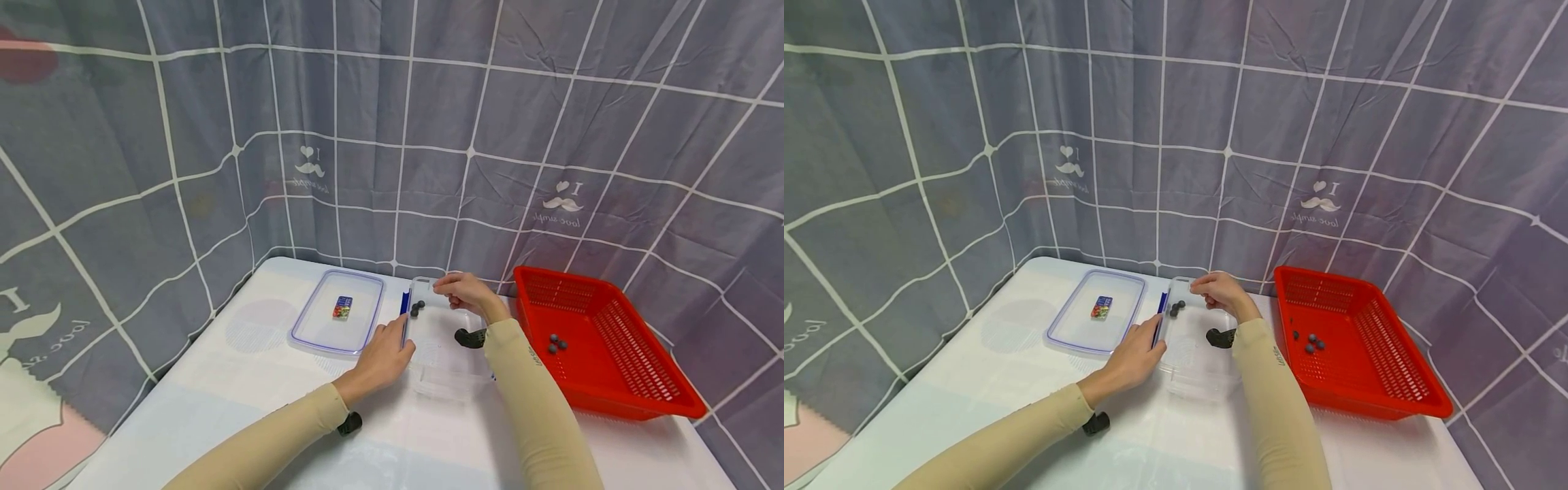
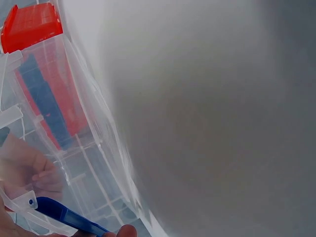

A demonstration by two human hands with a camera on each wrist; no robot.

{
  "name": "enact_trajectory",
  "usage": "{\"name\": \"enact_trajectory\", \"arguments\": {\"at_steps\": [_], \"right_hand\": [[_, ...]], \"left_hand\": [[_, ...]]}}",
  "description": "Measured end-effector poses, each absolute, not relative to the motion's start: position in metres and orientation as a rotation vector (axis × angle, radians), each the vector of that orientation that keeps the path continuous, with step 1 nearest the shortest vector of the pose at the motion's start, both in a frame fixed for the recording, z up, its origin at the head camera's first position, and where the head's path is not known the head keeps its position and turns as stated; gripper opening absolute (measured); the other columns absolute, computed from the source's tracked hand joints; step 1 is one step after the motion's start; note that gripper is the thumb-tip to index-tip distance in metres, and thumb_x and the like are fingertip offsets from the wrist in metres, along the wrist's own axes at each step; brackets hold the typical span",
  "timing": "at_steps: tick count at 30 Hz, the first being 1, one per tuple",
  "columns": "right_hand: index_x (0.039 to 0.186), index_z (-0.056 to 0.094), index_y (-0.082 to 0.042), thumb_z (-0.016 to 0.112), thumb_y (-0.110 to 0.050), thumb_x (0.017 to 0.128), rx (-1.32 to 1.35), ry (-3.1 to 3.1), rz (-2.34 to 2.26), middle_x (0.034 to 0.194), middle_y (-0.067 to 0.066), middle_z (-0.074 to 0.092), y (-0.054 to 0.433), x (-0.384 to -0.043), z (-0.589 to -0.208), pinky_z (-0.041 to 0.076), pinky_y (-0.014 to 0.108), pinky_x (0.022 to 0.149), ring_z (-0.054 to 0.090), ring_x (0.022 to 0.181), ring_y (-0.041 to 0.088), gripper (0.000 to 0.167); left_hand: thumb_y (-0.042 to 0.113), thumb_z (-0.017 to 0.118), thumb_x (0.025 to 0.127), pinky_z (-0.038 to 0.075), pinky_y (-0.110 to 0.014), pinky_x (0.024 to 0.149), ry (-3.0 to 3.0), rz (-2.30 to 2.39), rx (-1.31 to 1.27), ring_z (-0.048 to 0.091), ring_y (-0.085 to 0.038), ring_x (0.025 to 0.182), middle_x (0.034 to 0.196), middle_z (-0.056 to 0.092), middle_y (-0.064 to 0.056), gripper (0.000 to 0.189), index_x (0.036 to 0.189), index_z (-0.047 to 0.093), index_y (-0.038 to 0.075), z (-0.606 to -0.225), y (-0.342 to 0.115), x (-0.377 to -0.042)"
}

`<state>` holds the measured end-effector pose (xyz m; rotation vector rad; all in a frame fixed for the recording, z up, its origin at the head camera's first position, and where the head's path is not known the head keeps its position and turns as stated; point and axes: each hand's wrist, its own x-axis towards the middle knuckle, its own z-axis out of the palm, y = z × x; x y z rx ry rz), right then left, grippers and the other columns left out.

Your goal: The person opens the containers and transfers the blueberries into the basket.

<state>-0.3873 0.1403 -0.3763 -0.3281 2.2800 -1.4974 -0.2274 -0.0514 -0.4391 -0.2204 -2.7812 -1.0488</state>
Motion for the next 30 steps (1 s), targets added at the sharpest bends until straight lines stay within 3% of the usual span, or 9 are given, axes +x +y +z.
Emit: {"name": "enact_trajectory", "arguments": {"at_steps": [18, 30], "right_hand": [[0.13, 0.06, 0.009, 0.066, -0.01, 0.094, -0.193, 2.22, -1.5, 0.067, -0.001, 0.044, 0.12, -0.392, -0.414, 0.039, 0.026, 0.058, 0.037, 0.058, 0.012, 0.041], [0.111, 0.072, -0.003, 0.07, -0.013, 0.091, -0.107, 2.242, -1.444, 0.068, -0.002, 0.049, 0.112, -0.39, -0.428, 0.04, 0.024, 0.058, 0.042, 0.058, 0.009, 0.022]], "left_hand": [[0.033, 0.042, 0.099, 0.045, -0.046, 0.1, -2.788, -1.037, -0.225, 0.049, -0.028, 0.122, 0.149, 0.051, -0.01, 0.064, 0.156, 0.034, 0.005, -0.439, -0.052, -0.227], [0.033, 0.041, 0.1, 0.045, -0.047, 0.102, -2.79, -1.039, -0.226, 0.049, -0.027, 0.124, 0.151, 0.049, -0.009, 0.064, 0.157, 0.033, 0.006, -0.44, -0.052, -0.227]]}}
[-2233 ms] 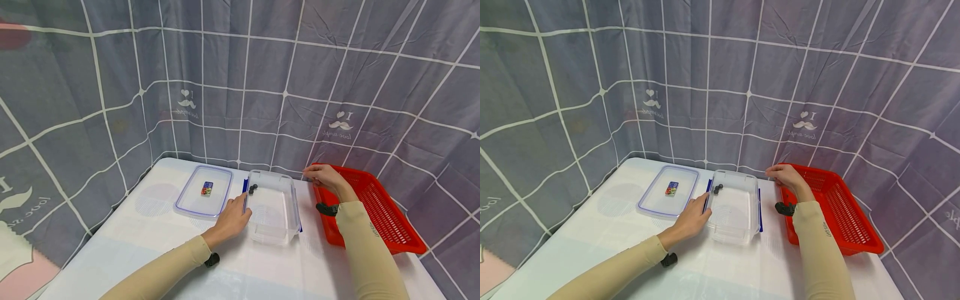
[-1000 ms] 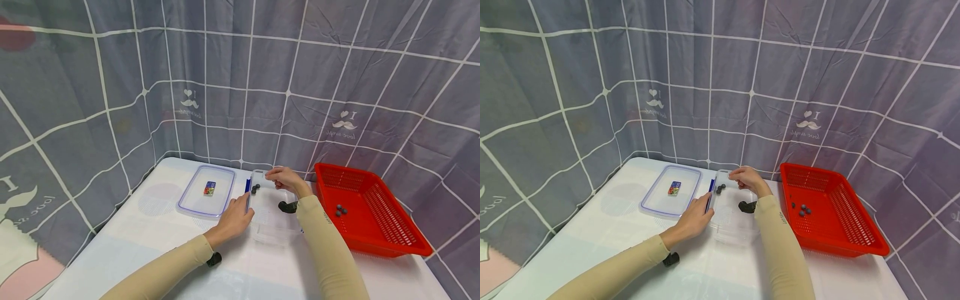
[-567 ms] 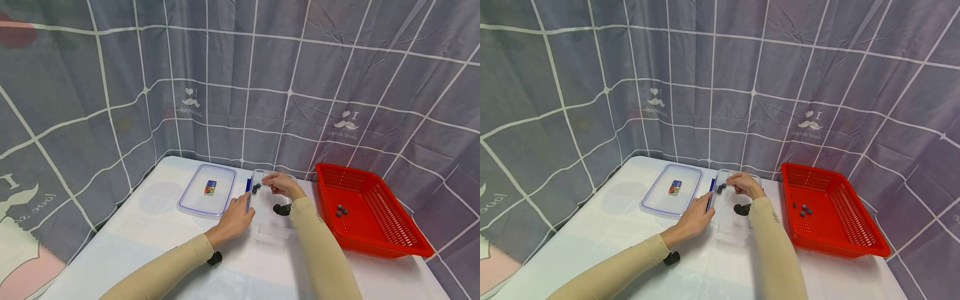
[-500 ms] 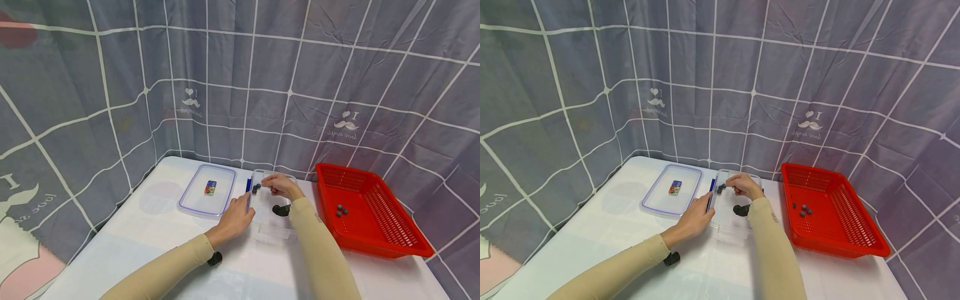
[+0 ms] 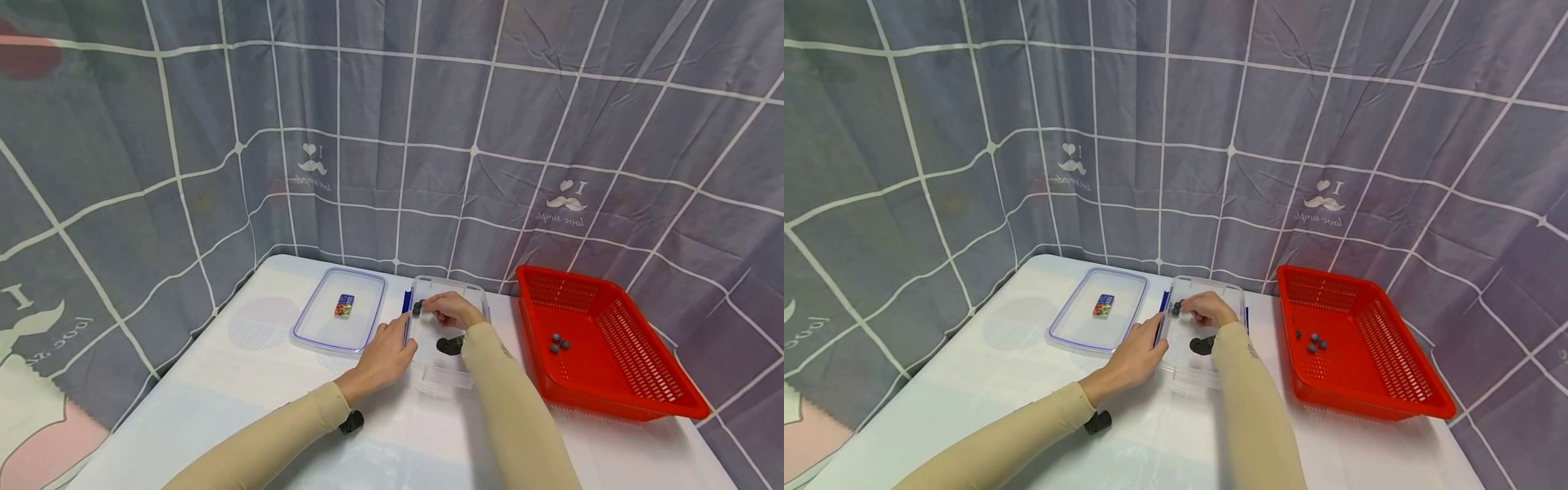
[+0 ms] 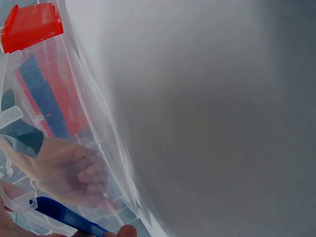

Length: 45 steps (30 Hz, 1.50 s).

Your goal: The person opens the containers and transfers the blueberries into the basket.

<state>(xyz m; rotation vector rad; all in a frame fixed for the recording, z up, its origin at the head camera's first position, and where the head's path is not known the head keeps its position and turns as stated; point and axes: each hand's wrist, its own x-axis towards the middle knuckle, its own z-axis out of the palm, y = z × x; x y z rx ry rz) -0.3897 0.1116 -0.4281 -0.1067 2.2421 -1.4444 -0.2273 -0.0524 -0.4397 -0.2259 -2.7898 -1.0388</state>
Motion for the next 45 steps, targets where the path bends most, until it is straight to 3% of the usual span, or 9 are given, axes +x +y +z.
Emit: {"name": "enact_trajectory", "arguments": {"at_steps": [9, 21, 31, 45], "right_hand": [[0.117, 0.069, 0.001, 0.07, -0.01, 0.091, -0.063, 2.265, -1.42, 0.066, -0.001, 0.047, 0.106, -0.392, -0.437, 0.04, 0.024, 0.057, 0.04, 0.058, 0.01, 0.029], [0.11, 0.073, -0.002, 0.072, -0.011, 0.09, -0.071, 2.355, -1.373, 0.061, -0.003, 0.044, 0.098, -0.385, -0.437, 0.044, 0.023, 0.057, 0.042, 0.056, 0.009, 0.022], [0.107, 0.073, -0.006, 0.074, -0.016, 0.089, -0.057, 2.43, -1.307, 0.057, -0.005, 0.044, 0.092, -0.387, -0.442, 0.039, 0.021, 0.051, 0.043, 0.054, 0.008, 0.021], [0.11, 0.072, -0.002, 0.072, -0.014, 0.089, -0.134, 2.426, -1.278, 0.059, -0.002, 0.045, 0.099, -0.382, -0.433, 0.045, 0.023, 0.058, 0.045, 0.058, 0.01, 0.024]], "left_hand": [[0.033, 0.041, 0.099, 0.045, -0.047, 0.103, -2.786, -1.033, -0.236, 0.049, -0.028, 0.124, 0.151, 0.049, -0.01, 0.064, 0.156, 0.033, 0.005, -0.439, -0.053, -0.228], [0.034, 0.041, 0.099, 0.044, -0.047, 0.104, -2.786, -1.04, -0.227, 0.048, -0.029, 0.127, 0.152, 0.048, -0.009, 0.065, 0.157, 0.033, 0.006, -0.439, -0.053, -0.228], [0.034, 0.04, 0.099, 0.044, -0.049, 0.104, -2.79, -1.041, -0.228, 0.048, -0.031, 0.129, 0.152, 0.048, -0.01, 0.064, 0.156, 0.034, 0.006, -0.438, -0.053, -0.227], [0.035, 0.041, 0.099, 0.044, -0.047, 0.104, -2.778, -1.031, -0.247, 0.049, -0.03, 0.125, 0.151, 0.05, -0.01, 0.064, 0.156, 0.035, 0.005, -0.44, -0.053, -0.229]]}}
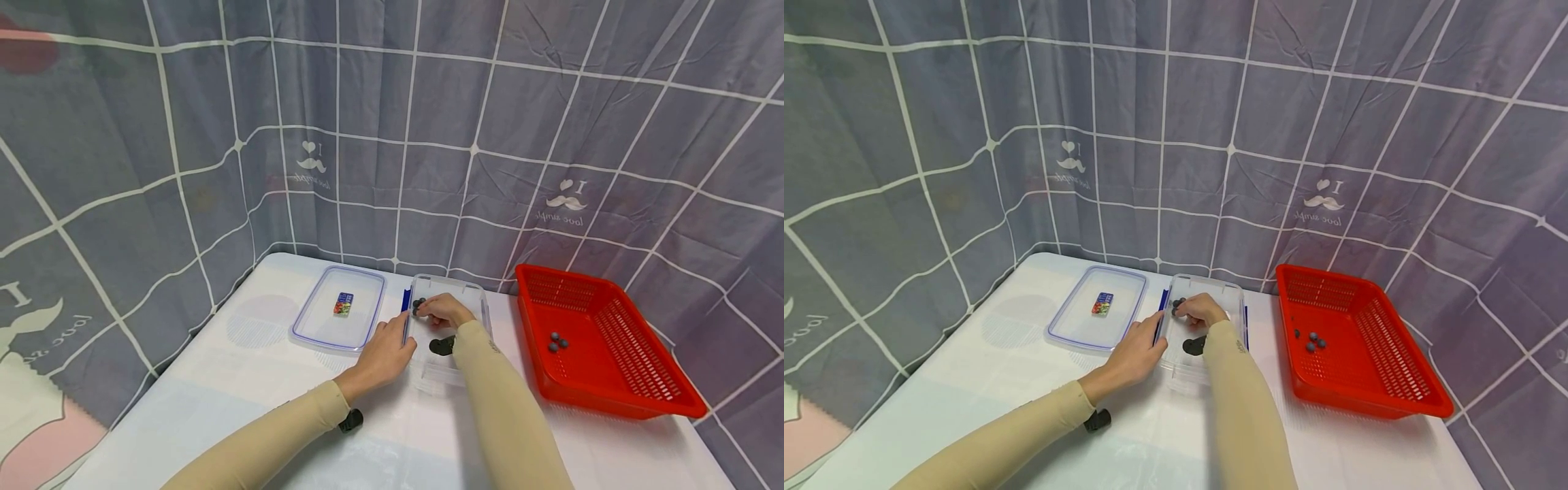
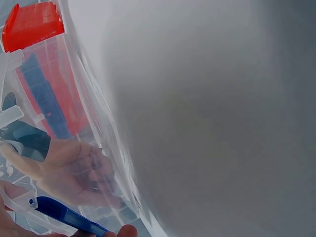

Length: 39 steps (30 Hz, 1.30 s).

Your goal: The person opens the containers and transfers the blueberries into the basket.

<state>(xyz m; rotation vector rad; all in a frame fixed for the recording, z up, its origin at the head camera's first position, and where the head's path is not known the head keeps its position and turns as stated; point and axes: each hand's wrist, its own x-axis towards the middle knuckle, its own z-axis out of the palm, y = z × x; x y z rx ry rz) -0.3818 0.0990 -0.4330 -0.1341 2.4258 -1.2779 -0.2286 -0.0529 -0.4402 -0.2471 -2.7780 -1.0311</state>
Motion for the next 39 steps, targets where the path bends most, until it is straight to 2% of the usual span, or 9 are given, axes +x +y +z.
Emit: {"name": "enact_trajectory", "arguments": {"at_steps": [6, 14, 22, 33, 39], "right_hand": [[0.111, 0.072, -0.002, 0.072, -0.013, 0.089, -0.118, 2.418, -1.267, 0.061, -0.002, 0.047, 0.1, -0.385, -0.432, 0.043, 0.024, 0.057, 0.045, 0.058, 0.01, 0.024], [0.113, 0.072, 0.0, 0.071, -0.011, 0.091, -0.16, 2.384, -1.314, 0.063, -0.001, 0.047, 0.107, -0.385, -0.422, 0.049, 0.026, 0.061, 0.044, 0.057, 0.011, 0.026], [0.124, 0.067, 0.003, 0.07, -0.012, 0.092, -0.201, 2.367, -1.321, 0.063, -0.001, 0.044, 0.117, -0.385, -0.409, 0.047, 0.025, 0.059, 0.042, 0.057, 0.012, 0.036], [0.12, 0.067, 0.0, 0.068, -0.015, 0.094, -0.289, 2.412, -1.294, 0.062, -0.001, 0.042, 0.135, -0.385, -0.389, 0.046, 0.025, 0.061, 0.041, 0.058, 0.013, 0.03], [0.124, 0.067, -0.001, 0.068, -0.018, 0.094, -0.314, 2.425, -1.292, 0.062, 0.0, 0.042, 0.147, -0.379, -0.371, 0.048, 0.027, 0.064, 0.042, 0.059, 0.015, 0.034]], "left_hand": [[0.034, 0.041, 0.099, 0.044, -0.047, 0.104, -2.778, -1.03, -0.248, 0.05, -0.03, 0.125, 0.15, 0.05, -0.01, 0.064, 0.156, 0.035, 0.005, -0.44, -0.053, -0.229], [0.032, 0.042, 0.099, 0.044, -0.047, 0.103, -2.777, -1.018, -0.248, 0.05, -0.029, 0.123, 0.149, 0.051, -0.011, 0.063, 0.155, 0.035, 0.005, -0.44, -0.053, -0.229], [0.033, 0.041, 0.099, 0.045, -0.047, 0.102, -2.781, -1.036, -0.235, 0.05, -0.029, 0.121, 0.149, 0.051, -0.011, 0.063, 0.156, 0.035, 0.005, -0.439, -0.053, -0.227], [0.034, 0.042, 0.1, 0.044, -0.047, 0.104, -2.782, -1.05, -0.222, 0.049, -0.029, 0.125, 0.15, 0.05, -0.011, 0.063, 0.156, 0.034, 0.006, -0.441, -0.053, -0.227], [0.034, 0.041, 0.1, 0.043, -0.047, 0.105, -2.775, -1.06, -0.234, 0.049, -0.03, 0.126, 0.151, 0.049, -0.011, 0.063, 0.156, 0.034, 0.006, -0.442, -0.053, -0.228]]}}
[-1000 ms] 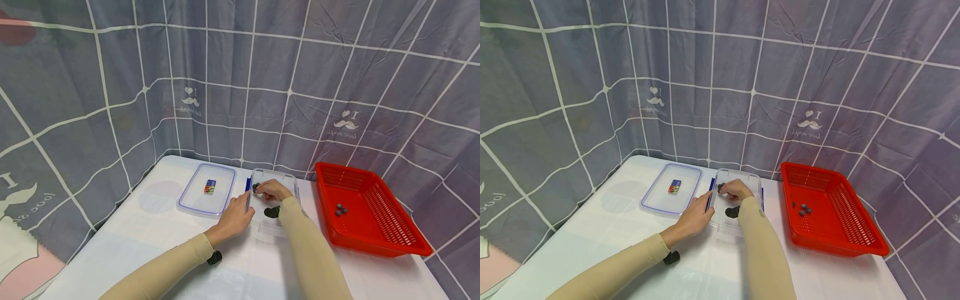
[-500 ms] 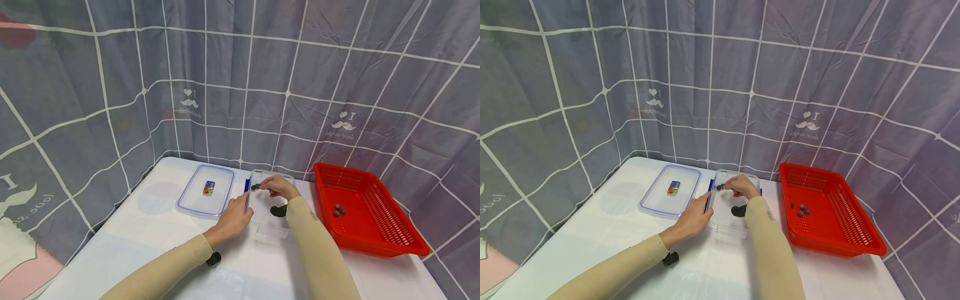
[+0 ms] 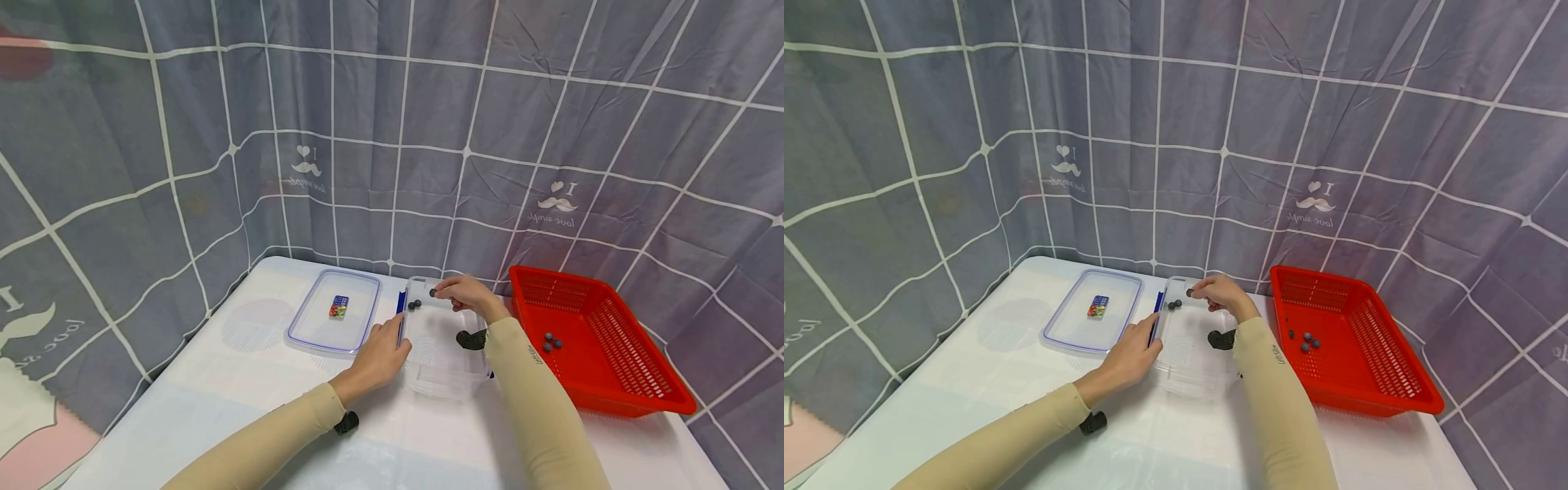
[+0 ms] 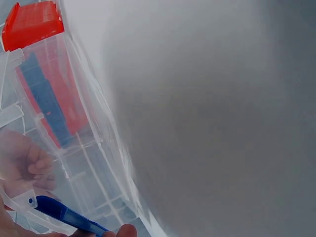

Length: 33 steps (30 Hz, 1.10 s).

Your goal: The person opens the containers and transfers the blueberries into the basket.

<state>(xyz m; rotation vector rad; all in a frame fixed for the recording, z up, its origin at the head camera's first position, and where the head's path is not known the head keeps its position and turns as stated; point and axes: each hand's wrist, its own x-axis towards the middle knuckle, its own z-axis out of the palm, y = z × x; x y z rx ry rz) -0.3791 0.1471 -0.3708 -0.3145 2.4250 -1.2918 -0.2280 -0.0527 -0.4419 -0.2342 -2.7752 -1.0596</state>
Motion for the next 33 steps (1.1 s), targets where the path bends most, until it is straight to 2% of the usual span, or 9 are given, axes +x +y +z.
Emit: {"name": "enact_trajectory", "arguments": {"at_steps": [6, 12, 19, 26, 33], "right_hand": [[0.127, 0.065, 0.0, 0.066, -0.018, 0.096, -0.353, 2.423, -1.298, 0.059, 0.0, 0.038, 0.159, -0.373, -0.355, 0.045, 0.027, 0.062, 0.04, 0.058, 0.016, 0.036], [0.126, 0.065, -0.002, 0.067, -0.022, 0.095, -0.348, 2.438, -1.297, 0.062, 0.0, 0.04, 0.172, -0.372, -0.346, 0.046, 0.029, 0.066, 0.042, 0.061, 0.017, 0.037], [0.127, 0.064, 0.0, 0.067, -0.022, 0.095, -0.342, 2.465, -1.301, 0.063, 0.0, 0.041, 0.19, -0.372, -0.337, 0.049, 0.03, 0.069, 0.042, 0.061, 0.017, 0.039], [0.126, 0.066, -0.003, 0.066, -0.025, 0.096, -0.348, 2.513, -1.287, 0.065, 0.0, 0.043, 0.21, -0.367, -0.329, 0.051, 0.029, 0.072, 0.046, 0.063, 0.018, 0.037], [0.129, 0.062, 0.002, 0.065, -0.023, 0.097, -0.347, 2.503, -1.323, 0.069, 0.001, 0.045, 0.235, -0.365, -0.323, 0.05, 0.028, 0.071, 0.045, 0.065, 0.017, 0.04]], "left_hand": [[0.033, 0.042, 0.1, 0.045, -0.047, 0.1, -2.76, -1.052, -0.238, 0.051, -0.029, 0.121, 0.149, 0.051, -0.011, 0.063, 0.156, 0.035, 0.005, -0.443, -0.053, -0.228], [0.033, 0.042, 0.1, 0.046, -0.045, 0.098, -2.753, -1.039, -0.238, 0.051, -0.028, 0.117, 0.148, 0.052, -0.011, 0.063, 0.155, 0.035, 0.005, -0.444, -0.054, -0.228], [0.033, 0.041, 0.1, 0.046, -0.046, 0.098, -2.753, -1.05, -0.241, 0.051, -0.028, 0.118, 0.148, 0.052, -0.011, 0.063, 0.156, 0.035, 0.005, -0.443, -0.054, -0.228], [0.033, 0.042, 0.1, 0.046, -0.046, 0.099, -2.748, -1.062, -0.242, 0.051, -0.028, 0.119, 0.149, 0.051, -0.011, 0.063, 0.155, 0.035, 0.003, -0.443, -0.054, -0.229], [0.032, 0.042, 0.1, 0.045, -0.046, 0.1, -2.751, -1.068, -0.245, 0.051, -0.028, 0.12, 0.15, 0.051, -0.011, 0.063, 0.156, 0.035, 0.005, -0.443, -0.053, -0.229]]}}
